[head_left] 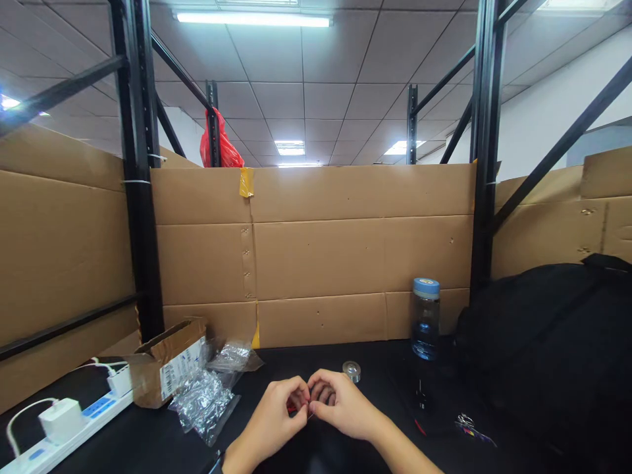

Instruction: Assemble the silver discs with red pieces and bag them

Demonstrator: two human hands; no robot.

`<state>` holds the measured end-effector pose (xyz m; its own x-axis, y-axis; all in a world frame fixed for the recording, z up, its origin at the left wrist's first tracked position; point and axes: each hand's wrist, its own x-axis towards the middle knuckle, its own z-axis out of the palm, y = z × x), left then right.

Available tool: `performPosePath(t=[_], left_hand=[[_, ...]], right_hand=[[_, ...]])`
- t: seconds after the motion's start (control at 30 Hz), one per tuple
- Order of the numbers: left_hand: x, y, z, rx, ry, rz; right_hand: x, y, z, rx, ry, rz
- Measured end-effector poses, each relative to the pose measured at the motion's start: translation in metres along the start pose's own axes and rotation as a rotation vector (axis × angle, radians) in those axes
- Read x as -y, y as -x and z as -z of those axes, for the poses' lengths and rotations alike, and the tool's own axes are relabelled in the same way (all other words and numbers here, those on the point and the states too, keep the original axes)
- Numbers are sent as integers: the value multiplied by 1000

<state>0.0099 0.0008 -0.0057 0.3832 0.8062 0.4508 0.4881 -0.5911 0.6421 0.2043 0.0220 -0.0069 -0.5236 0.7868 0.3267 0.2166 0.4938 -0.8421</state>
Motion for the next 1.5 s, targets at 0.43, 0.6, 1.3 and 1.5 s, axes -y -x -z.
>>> performPosePath(t=[0.43,0.6,1.3,1.5], left_hand=[[4,2,-5,40,78,0],[2,1,-2,38,99,-5],[2,1,0,24,53,-43],[4,1,1,6,16,-45]], right_hand=[[-11,-2,-1,115,-317,-189],[-11,-1,0,113,-344,-186],[-9,-3,0,73,-344,-176],[-11,-3,2,66,-303,-162]])
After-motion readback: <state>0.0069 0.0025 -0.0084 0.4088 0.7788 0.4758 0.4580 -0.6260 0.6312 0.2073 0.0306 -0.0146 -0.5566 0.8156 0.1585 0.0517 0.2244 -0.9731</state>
